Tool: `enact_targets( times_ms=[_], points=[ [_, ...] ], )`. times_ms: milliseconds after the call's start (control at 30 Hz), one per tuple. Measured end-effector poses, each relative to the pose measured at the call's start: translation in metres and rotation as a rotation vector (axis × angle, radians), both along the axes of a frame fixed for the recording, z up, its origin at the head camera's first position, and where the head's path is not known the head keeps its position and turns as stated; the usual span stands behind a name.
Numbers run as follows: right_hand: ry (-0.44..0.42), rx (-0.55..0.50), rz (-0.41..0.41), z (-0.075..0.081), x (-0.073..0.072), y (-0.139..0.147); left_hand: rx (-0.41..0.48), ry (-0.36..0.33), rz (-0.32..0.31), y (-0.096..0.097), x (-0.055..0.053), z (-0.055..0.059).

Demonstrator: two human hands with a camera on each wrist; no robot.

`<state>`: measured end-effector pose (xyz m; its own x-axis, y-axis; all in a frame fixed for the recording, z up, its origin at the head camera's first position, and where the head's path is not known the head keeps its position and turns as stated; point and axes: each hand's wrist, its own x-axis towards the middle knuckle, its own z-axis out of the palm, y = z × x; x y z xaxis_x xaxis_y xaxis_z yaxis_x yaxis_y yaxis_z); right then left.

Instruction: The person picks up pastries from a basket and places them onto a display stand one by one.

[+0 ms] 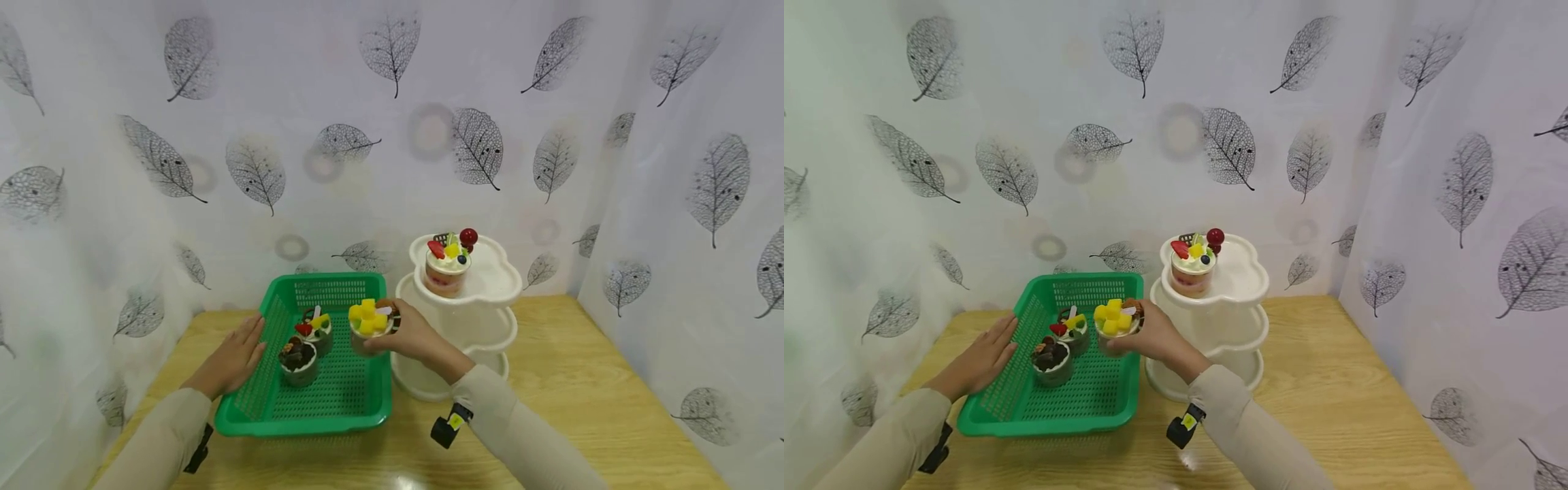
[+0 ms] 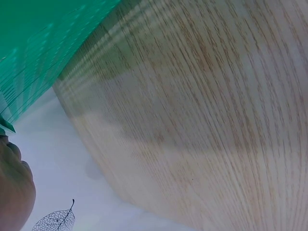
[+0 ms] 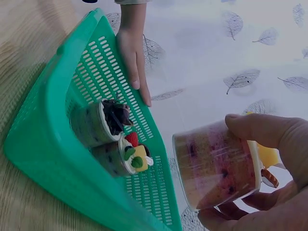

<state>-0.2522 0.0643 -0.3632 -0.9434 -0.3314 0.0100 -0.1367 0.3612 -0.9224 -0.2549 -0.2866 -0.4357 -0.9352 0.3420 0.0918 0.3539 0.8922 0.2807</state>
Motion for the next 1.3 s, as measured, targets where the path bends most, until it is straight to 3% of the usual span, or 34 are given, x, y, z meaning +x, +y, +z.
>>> enact_targets(
  times_ms=[300, 533, 1100, 1300],
  points=[
    [0.013, -0.103, -0.027, -0.007, 0.011, 0.038, -0.005, 0.010, -0.004, -0.001, -0.001, -0.002],
    [0.010, -0.175, -0.092, -0.017, 0.018, 0.053, -0.002, 0.011, 0.002, -0.006, 0.003, -0.004],
    [0.022, -0.155, -0.208, -0.024, 0.024, 0.100, -0.007, 0.013, -0.001, -0.002, -0.001, -0.004],
    [0.030, -0.140, -0.294, -0.026, 0.025, 0.112, -0.010, 0.014, 0.002, -0.003, -0.002, -0.005]
  ],
)
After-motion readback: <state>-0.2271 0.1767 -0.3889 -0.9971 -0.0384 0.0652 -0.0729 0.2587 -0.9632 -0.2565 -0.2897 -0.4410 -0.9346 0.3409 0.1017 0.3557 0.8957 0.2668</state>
